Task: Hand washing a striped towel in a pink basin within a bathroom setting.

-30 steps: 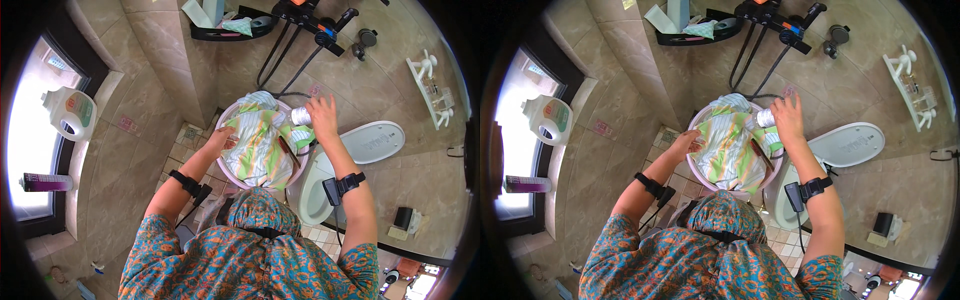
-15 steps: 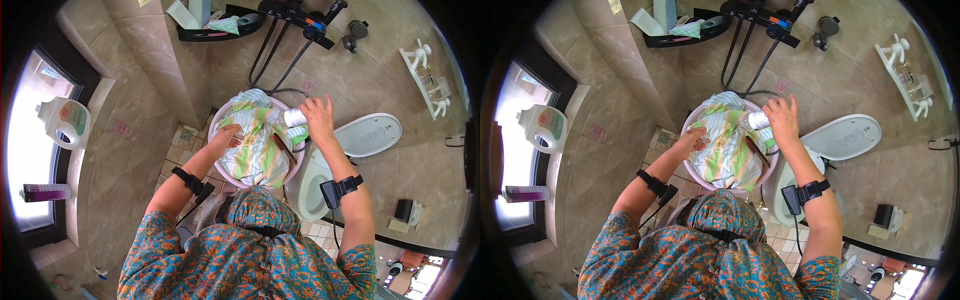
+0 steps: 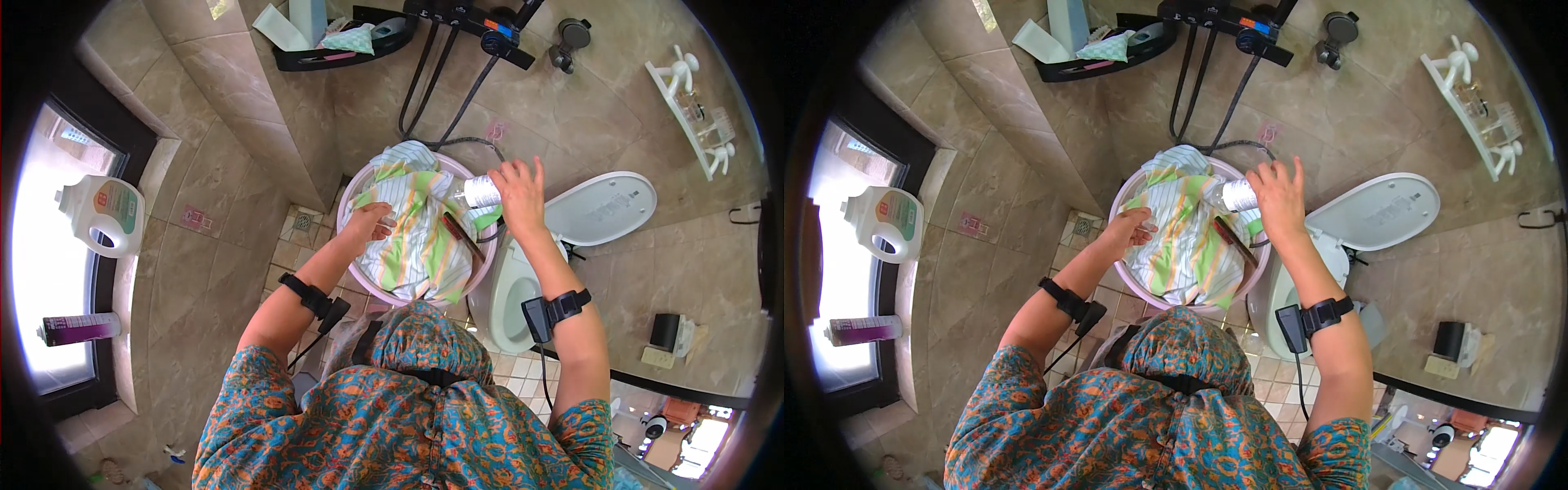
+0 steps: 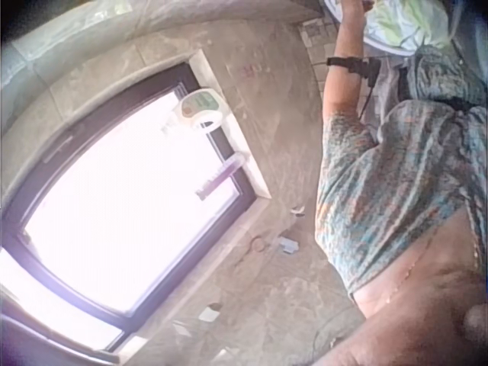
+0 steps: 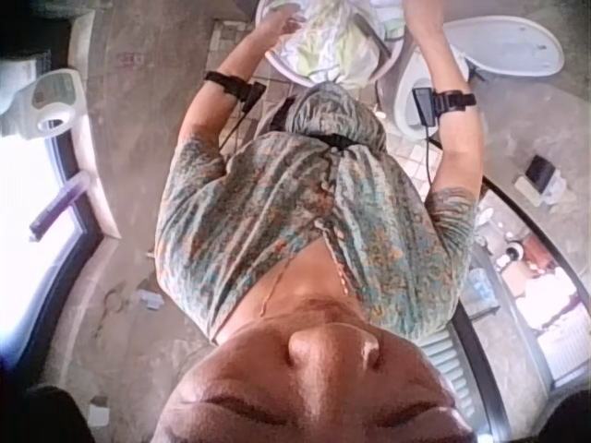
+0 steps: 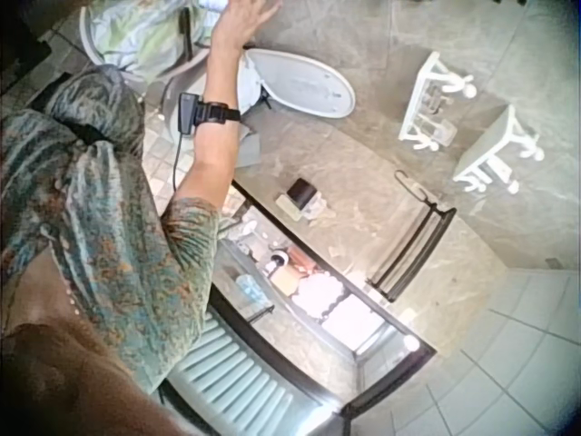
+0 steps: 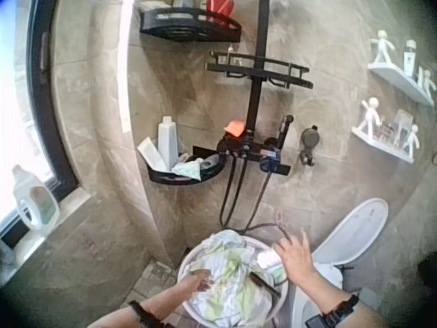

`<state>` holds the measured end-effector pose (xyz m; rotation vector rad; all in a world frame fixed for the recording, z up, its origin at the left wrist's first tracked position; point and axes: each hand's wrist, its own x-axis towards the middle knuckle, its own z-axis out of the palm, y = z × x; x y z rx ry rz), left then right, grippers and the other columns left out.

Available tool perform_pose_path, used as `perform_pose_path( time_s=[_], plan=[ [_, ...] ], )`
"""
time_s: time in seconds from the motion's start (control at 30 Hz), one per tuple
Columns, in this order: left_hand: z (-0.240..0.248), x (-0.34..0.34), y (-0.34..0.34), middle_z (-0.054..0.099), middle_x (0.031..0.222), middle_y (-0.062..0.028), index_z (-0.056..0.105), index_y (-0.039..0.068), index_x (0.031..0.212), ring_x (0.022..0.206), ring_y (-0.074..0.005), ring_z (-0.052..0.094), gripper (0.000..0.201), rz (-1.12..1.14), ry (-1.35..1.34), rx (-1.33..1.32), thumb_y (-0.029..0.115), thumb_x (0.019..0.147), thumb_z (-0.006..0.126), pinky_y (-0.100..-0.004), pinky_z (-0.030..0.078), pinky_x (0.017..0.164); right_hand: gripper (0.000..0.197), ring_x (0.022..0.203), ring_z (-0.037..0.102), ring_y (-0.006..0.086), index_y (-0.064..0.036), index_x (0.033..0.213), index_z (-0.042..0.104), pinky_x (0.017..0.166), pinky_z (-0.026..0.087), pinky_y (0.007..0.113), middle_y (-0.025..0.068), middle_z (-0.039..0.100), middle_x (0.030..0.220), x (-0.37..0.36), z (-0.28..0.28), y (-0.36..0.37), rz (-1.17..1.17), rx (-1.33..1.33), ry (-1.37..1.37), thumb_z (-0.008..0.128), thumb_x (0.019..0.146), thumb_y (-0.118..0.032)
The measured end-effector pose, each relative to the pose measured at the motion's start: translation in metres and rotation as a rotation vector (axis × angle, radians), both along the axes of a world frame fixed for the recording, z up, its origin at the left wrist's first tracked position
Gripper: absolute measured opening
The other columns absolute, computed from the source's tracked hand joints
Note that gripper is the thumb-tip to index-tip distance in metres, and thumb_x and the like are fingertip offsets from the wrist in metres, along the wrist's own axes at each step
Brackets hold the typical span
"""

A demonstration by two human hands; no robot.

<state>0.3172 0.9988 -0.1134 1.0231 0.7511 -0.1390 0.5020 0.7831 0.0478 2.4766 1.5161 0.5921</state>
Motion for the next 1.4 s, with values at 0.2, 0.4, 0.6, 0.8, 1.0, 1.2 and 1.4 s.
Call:
perform_pose_path(
  time_s=[0.2, 0.4, 0.6, 0.8, 1.0, 1.2, 1.4],
  plan=[
    [0.000, -0.001, -0.001, 0.066, 0.093, -0.0084, 0.047, 0.008, 0.129, 0.070, -0.0139, 0.057, 0.049, -0.011, -0.012, 0.001, 0.035, 0.089, 0.056, -0.0290, 0.048, 0.067, 0.032, 0.107, 0.051, 0.0242, -0.0143, 0.106, 0.062, 0.106, 0.025, 0.054, 0.0031, 0.056, 0.101, 0.001, -0.015, -0.012, 0.008, 0.111, 0.043, 0.054, 0.076, -0.003],
    [0.002, 0.000, 0.002, 0.066, 0.091, -0.0080, 0.051, 0.007, 0.120, 0.068, -0.0128, 0.057, 0.043, 0.009, -0.034, 0.002, 0.037, 0.089, 0.056, -0.0283, 0.048, 0.067, 0.037, 0.104, 0.051, 0.0250, -0.0141, 0.109, 0.061, 0.107, 0.025, 0.054, 0.0039, 0.055, 0.100, -0.005, -0.026, -0.028, -0.080, 0.134, 0.150, 0.056, 0.074, -0.001],
    [0.023, 0.006, -0.008, 0.064, 0.087, -0.0087, 0.052, 0.005, 0.112, 0.069, -0.0135, 0.058, 0.044, 0.013, -0.023, -0.007, 0.043, 0.089, 0.057, -0.0290, 0.048, 0.067, 0.061, 0.103, 0.051, 0.0279, -0.0153, 0.118, 0.056, 0.101, 0.031, 0.049, 0.0054, 0.054, 0.104, -0.011, -0.051, -0.052, -0.220, 0.182, 0.369, 0.074, 0.060, -0.010],
    [0.049, 0.018, -0.031, 0.063, 0.078, -0.0079, 0.052, 0.001, 0.110, 0.065, -0.0143, 0.057, 0.046, 0.045, -0.083, 0.004, 0.043, 0.091, 0.055, -0.0301, 0.048, 0.065, 0.068, 0.106, 0.052, 0.0299, -0.0146, 0.119, 0.055, 0.098, 0.033, 0.049, 0.0081, 0.054, 0.110, -0.016, -0.066, -0.071, -0.329, 0.329, 0.715, 0.079, 0.056, -0.018],
    [0.050, 0.026, -0.056, 0.061, 0.079, -0.0080, 0.054, 0.003, 0.104, 0.067, -0.0151, 0.058, 0.043, 0.069, -0.068, -0.006, 0.044, 0.090, 0.057, -0.0295, 0.049, 0.065, 0.065, 0.109, 0.048, 0.0268, -0.0158, 0.117, 0.057, 0.104, 0.028, 0.051, 0.0053, 0.053, 0.108, -0.027, -0.068, -0.096, -0.251, 0.262, 0.373, 0.075, 0.056, -0.008],
    [0.047, 0.017, -0.074, 0.061, 0.077, -0.0081, 0.051, 0.002, 0.114, 0.064, -0.0157, 0.058, 0.048, 0.155, -0.023, 0.017, 0.043, 0.089, 0.058, -0.0299, 0.049, 0.063, 0.057, 0.108, 0.048, 0.0251, -0.0158, 0.113, 0.059, 0.105, 0.025, 0.053, 0.0029, 0.053, 0.105, -0.032, -0.052, -0.104, -0.129, 0.268, 0.270, 0.067, 0.060, 0.004],
    [0.048, -0.004, -0.102, 0.061, 0.080, -0.0090, 0.051, 0.002, 0.111, 0.064, -0.0161, 0.057, 0.047, 0.173, 0.025, 0.037, 0.043, 0.089, 0.058, -0.0300, 0.049, 0.064, 0.053, 0.106, 0.049, 0.0259, -0.0146, 0.114, 0.058, 0.105, 0.026, 0.052, 0.0042, 0.053, 0.104, -0.034, -0.060, -0.123, -0.155, 0.308, 0.292, 0.068, 0.064, -0.001]
  ],
)
